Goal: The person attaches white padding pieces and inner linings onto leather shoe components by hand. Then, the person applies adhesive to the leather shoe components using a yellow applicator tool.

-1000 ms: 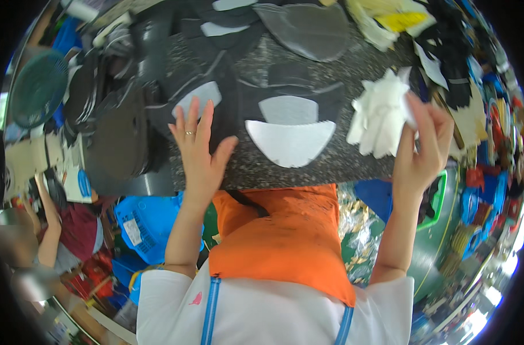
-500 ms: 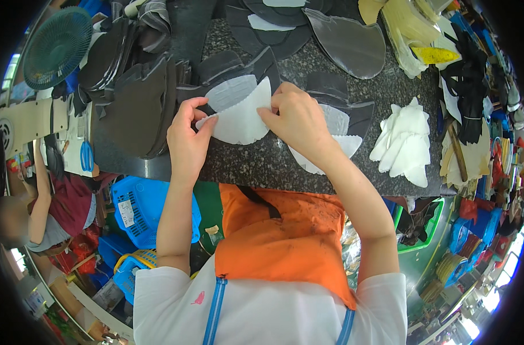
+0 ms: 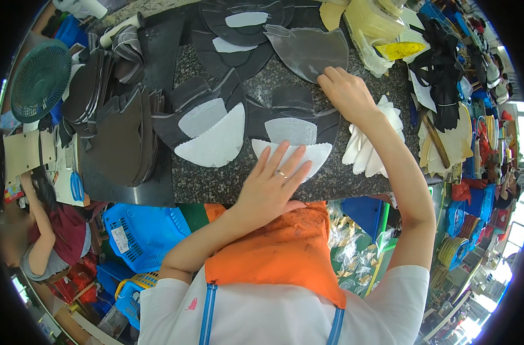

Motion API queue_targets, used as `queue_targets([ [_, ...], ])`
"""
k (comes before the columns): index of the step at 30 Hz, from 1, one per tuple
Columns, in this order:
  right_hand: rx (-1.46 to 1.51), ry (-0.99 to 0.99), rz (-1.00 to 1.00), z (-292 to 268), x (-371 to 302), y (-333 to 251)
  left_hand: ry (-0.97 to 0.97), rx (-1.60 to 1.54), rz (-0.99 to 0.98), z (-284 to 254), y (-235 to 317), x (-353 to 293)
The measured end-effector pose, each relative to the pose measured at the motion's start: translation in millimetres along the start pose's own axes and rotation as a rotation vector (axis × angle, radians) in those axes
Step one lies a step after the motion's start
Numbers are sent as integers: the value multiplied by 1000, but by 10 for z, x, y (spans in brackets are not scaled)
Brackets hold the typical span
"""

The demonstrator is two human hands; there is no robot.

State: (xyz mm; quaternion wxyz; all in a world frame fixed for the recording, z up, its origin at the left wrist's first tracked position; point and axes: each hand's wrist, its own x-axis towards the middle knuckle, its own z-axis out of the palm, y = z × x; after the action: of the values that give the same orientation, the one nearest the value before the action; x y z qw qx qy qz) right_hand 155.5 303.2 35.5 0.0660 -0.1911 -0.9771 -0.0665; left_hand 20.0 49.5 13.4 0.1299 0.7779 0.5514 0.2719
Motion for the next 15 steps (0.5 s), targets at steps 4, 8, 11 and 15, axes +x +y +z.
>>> queue_targets([
  [4, 410, 81, 89, -92, -53, 296, -62, -3, -19, 43, 66, 101],
  [8, 435, -165, 355, -518, -211, 139, 106, -190, -99, -21, -53, 90],
  [11, 947, -599, 553, -771, -498, -460, 167, -435, -302, -86, 6, 61],
  [15, 1798, -393, 841, -493, -676, -1084, 368, -424, -345, -36, 115, 98],
])
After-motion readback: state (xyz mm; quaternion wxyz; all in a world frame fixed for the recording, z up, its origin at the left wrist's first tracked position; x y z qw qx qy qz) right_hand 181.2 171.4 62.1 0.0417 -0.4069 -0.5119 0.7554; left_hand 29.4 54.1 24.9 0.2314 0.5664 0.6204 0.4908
